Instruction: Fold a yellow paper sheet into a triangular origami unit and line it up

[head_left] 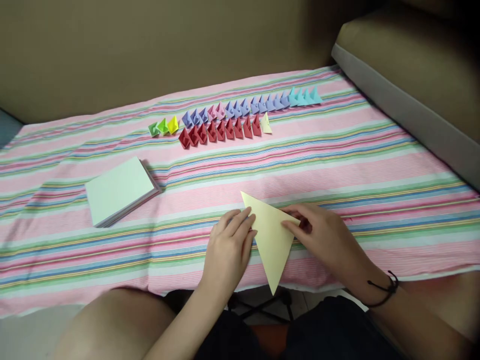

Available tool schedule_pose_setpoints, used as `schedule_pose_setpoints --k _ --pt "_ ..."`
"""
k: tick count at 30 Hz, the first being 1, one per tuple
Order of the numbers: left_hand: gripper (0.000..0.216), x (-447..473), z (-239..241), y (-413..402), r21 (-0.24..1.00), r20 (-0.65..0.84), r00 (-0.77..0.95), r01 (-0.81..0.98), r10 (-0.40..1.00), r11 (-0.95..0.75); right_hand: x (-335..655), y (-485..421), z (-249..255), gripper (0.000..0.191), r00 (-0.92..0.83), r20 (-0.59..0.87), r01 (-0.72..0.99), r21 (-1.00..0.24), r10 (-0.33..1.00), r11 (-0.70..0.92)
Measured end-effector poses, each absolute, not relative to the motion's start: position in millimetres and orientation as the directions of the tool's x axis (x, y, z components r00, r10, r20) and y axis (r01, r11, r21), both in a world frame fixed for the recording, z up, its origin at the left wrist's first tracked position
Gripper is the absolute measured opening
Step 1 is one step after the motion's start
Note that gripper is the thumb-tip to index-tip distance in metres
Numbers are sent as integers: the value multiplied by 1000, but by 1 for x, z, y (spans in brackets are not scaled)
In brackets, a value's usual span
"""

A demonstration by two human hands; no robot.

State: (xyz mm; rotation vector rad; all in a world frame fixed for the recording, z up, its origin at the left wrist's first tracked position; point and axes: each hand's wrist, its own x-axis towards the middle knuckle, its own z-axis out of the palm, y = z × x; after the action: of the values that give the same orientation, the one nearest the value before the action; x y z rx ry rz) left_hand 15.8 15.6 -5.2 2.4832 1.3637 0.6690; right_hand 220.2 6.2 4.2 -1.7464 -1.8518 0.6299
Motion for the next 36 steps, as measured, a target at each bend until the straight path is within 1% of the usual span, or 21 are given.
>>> schedule_pose_setpoints --k 5,10,16,21,24,26,27,30,31,33,36 --pt "40 11 -1 20 405 170 474 765 864 -500 222 4 -2 26 7 135 814 -576 991 73" --pt "60 6 5 30 392 85 452 804 888 -447 223 5 -5 23 8 132 813 -578 991 71" --pt "73 4 11 42 387 3 465 816 885 -430 224 5 -4 21 -3 115 805 -589 993 70" --pt "80 3 12 51 365 -15 479 820 878 -441 224 5 -7 21 -6 115 805 -589 993 73" --pt "84 2 11 50 352 31 468 822 883 -448 224 5 -7 20 1 100 802 -595 995 59" --pt "78 3 10 45 347 101 480 804 872 -483 224 5 -6 20 7 88 800 -598 996 48" --pt "69 4 10 42 341 138 499 787 855 -514 224 6 -5 21 8 84 800 -598 996 44" --pt "31 6 9 32 321 207 563 733 800 -599 223 6 -3 21 9 81 803 -594 997 41" --pt "25 6 8 29 319 212 568 729 795 -606 223 7 -2 21 7 82 804 -593 997 43" --pt "24 7 8 27 321 201 545 749 814 -580 223 7 -2 21 6 89 805 -591 996 48" --pt "40 8 9 30 315 148 497 796 855 -517 223 7 -3 21 7 96 805 -591 995 51"
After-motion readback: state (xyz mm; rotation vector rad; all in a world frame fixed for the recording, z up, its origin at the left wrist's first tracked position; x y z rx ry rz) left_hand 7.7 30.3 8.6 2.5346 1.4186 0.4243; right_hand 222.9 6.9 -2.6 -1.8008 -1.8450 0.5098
